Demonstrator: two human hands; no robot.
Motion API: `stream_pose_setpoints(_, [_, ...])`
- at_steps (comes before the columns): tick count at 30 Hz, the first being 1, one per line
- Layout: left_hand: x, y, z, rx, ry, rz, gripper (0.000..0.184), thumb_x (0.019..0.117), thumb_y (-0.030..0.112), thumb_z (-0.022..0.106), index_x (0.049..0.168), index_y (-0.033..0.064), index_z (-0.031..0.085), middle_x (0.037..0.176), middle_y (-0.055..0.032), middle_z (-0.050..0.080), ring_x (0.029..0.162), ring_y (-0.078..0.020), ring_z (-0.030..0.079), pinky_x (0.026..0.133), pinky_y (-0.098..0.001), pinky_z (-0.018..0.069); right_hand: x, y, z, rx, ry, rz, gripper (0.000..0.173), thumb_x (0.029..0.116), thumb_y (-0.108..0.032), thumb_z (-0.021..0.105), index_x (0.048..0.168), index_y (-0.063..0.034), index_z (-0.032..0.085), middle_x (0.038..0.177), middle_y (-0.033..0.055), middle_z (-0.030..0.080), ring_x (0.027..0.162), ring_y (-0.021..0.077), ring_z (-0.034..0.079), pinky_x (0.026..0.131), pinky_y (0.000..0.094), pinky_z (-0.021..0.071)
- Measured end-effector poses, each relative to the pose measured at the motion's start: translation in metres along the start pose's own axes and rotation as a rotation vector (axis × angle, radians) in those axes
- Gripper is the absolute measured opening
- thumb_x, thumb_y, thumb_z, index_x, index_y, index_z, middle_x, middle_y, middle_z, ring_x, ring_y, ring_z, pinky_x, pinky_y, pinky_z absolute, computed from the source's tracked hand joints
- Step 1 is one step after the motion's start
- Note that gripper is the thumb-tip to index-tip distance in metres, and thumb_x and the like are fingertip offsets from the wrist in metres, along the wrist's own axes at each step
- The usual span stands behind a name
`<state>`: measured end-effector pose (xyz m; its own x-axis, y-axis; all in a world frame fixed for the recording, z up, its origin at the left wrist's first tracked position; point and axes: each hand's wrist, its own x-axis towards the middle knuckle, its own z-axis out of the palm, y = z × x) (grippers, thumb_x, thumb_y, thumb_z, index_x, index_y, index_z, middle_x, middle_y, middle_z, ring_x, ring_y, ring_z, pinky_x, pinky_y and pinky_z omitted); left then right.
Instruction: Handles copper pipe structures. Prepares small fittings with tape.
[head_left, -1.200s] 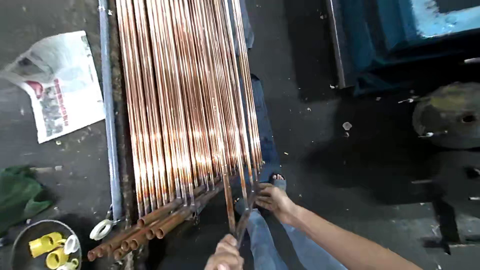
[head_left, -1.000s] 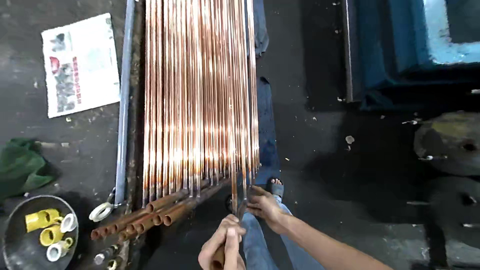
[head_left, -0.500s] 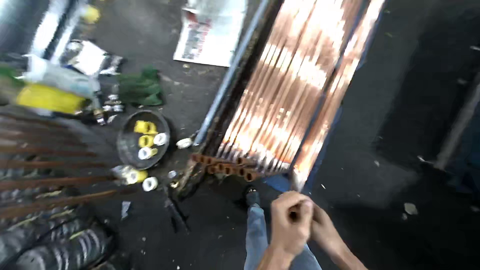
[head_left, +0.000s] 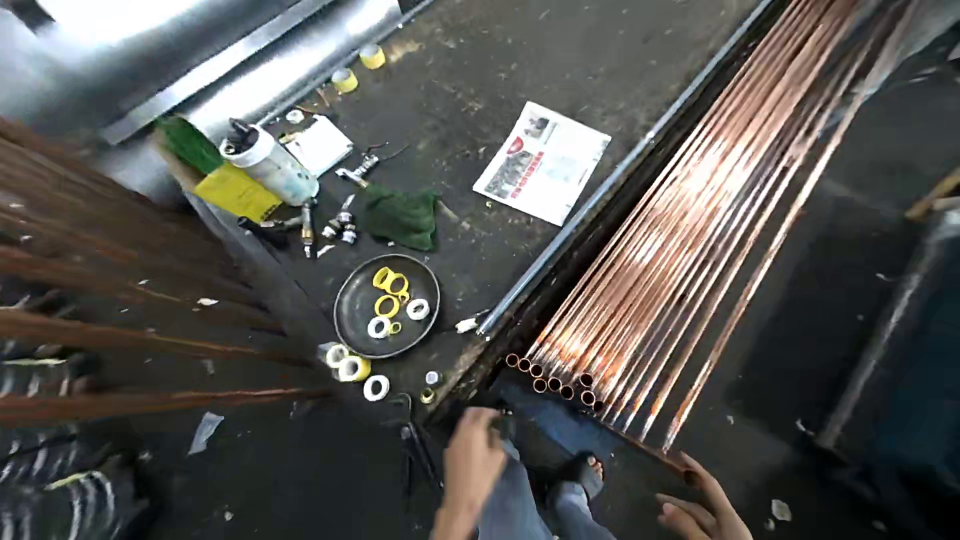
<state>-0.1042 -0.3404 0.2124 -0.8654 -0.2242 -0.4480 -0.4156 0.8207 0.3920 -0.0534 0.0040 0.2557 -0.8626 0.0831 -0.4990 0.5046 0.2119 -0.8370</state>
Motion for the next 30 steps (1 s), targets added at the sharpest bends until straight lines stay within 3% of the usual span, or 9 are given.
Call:
stream_pose_setpoints(4, [0.039, -0.093, -0.042, 0.269, 0.238, -0.053, 0.051, 0.0876, 0.029, 0.072, 0.135, 0.0109, 0.063, 0.133, -0.0215, 0.062, 0.123, -0.0443, 0.059, 0.096, -0.0648, 0.049, -0.032, -0.013, 0.026, 0.027, 0.182, 0.062, 0.086, 0.0894, -0.005, 0.071, 0.162, -0.0107, 0.025, 0.153, 0.0189, 0.044, 0.101, 0.0305, 0.073, 0.081, 0.0483, 0.0656])
stream_pose_setpoints(6, [0.049, -0.111, -0.043, 0.374, 0.238, -0.006, 0.059, 0.0856, 0.038, 0.074, 0.138, 0.0128, 0.062, 0.138, -0.0197, 0.06, 0.127, -0.042, 0.056, 0.101, -0.0637, 0.0449, -0.045, -0.009, 0.039, 0.023, 0.234, 0.111, 0.087, 0.0894, -0.005, 0.07, 0.163, -0.0127, 0.023, 0.151, 0.0188, 0.047, 0.098, 0.0306, 0.073, 0.078, 0.0486, 0.0656])
stream_pose_setpoints(9, [0.06, -0.127, -0.033, 0.482, 0.215, 0.072, 0.058, 0.0851, 0.047, 0.072, 0.135, 0.0166, 0.066, 0.137, -0.0134, 0.062, 0.129, -0.0366, 0.055, 0.106, -0.0628, 0.0401, -0.063, 0.002, 0.057, -0.003, 0.189, 0.171, 0.065, 0.0926, -0.01, 0.07, 0.152, -0.0079, 0.045, 0.148, 0.0193, 0.051, 0.101, 0.0295, 0.073, 0.082, 0.0478, 0.0651])
stream_pose_setpoints(16, [0.064, -0.148, -0.03, 0.477, 0.291, 0.21, 0.036, 0.0919, 0.046, 0.066, 0.117, 0.0218, 0.075, 0.121, -0.0027, 0.07, 0.124, -0.0292, 0.059, 0.11, -0.0616, 0.0354, -0.088, -0.015, 0.106, -0.255, -0.069, 0.068, 0.04, 0.0968, -0.015, 0.066, 0.136, -0.008, 0.062, 0.126, 0.0073, 0.07, 0.102, 0.0176, 0.073, 0.085, 0.0395, 0.0647])
stream_pose_setpoints(19, [0.026, -0.121, -0.054, 0.221, 0.28, 0.384, 0.041, 0.0944, 0.049, 0.063, 0.117, 0.0172, 0.075, 0.117, -0.0081, 0.071, 0.117, -0.0324, 0.063, 0.1, -0.0564, 0.0479, -0.087, -0.033, 0.122, -0.331, -0.108, -0.11, 0.033, 0.0982, -0.015, 0.065, 0.13, -0.011, 0.067, 0.118, 0.0023, 0.073, 0.102, 0.012, 0.072, 0.087, 0.035, 0.0641])
stream_pose_setpoints(21, [-0.015, -0.079, -0.069, 0.061, 0.205, 0.549, 0.041, 0.0936, 0.052, 0.064, 0.114, 0.0182, 0.076, 0.116, -0.0062, 0.072, 0.113, -0.0281, 0.065, 0.095, -0.051, 0.0542, -0.084, -0.053, 0.13, -0.277, -0.103, -0.227, 0.03, 0.1008, -0.017, 0.062, 0.13, -0.0132, 0.068, 0.117, 0.0007, 0.073, 0.102, 0.0112, 0.072, 0.088, 0.0342, 0.0641])
stream_pose_setpoints(25, [-0.086, 0.009, -0.071, -0.033, 0.079, 0.838, 0.04, 0.0946, 0.053, 0.062, 0.115, 0.0215, 0.075, 0.113, 0.0013, 0.075, 0.105, -0.0173, 0.069, 0.089, -0.0437, 0.0567, -0.081, -0.091, 0.125, -0.191, -0.13, -0.291, 0.037, 0.1047, -0.024, 0.057, 0.139, -0.0122, 0.06, 0.12, 0.0018, 0.071, 0.103, 0.0118, 0.071, 0.087, 0.0344, 0.0637])
stream_pose_setpoints(28, [-0.11, 0.055, -0.058, -0.037, 0.102, 0.946, 0.035, 0.0917, 0.046, 0.064, 0.112, 0.0193, 0.076, 0.107, 0.003, 0.076, 0.096, -0.014, 0.07, 0.082, -0.0382, 0.0567, -0.088, -0.089, 0.1, -0.223, -0.041, -0.371, 0.028, 0.1024, -0.017, 0.059, 0.13, -0.0109, 0.06, 0.1, -0.0004, 0.072, 0.086, 0.009, 0.07, 0.077, 0.0319, 0.0628])
stream_pose_setpoints(30, [-0.116, 0.078, -0.054, -0.018, 0.107, 0.987, 0.035, 0.0915, 0.047, 0.065, 0.113, 0.021, 0.076, 0.106, 0.0047, 0.076, 0.096, -0.0124, 0.07, 0.08, -0.0362, 0.0561, -0.096, -0.084, 0.078, -0.221, 0.042, -0.415, 0.024, 0.1041, -0.018, 0.058, 0.127, -0.0108, 0.057, 0.097, -0.0023, 0.073, 0.083, 0.0082, 0.072, 0.073, 0.0313, 0.064])
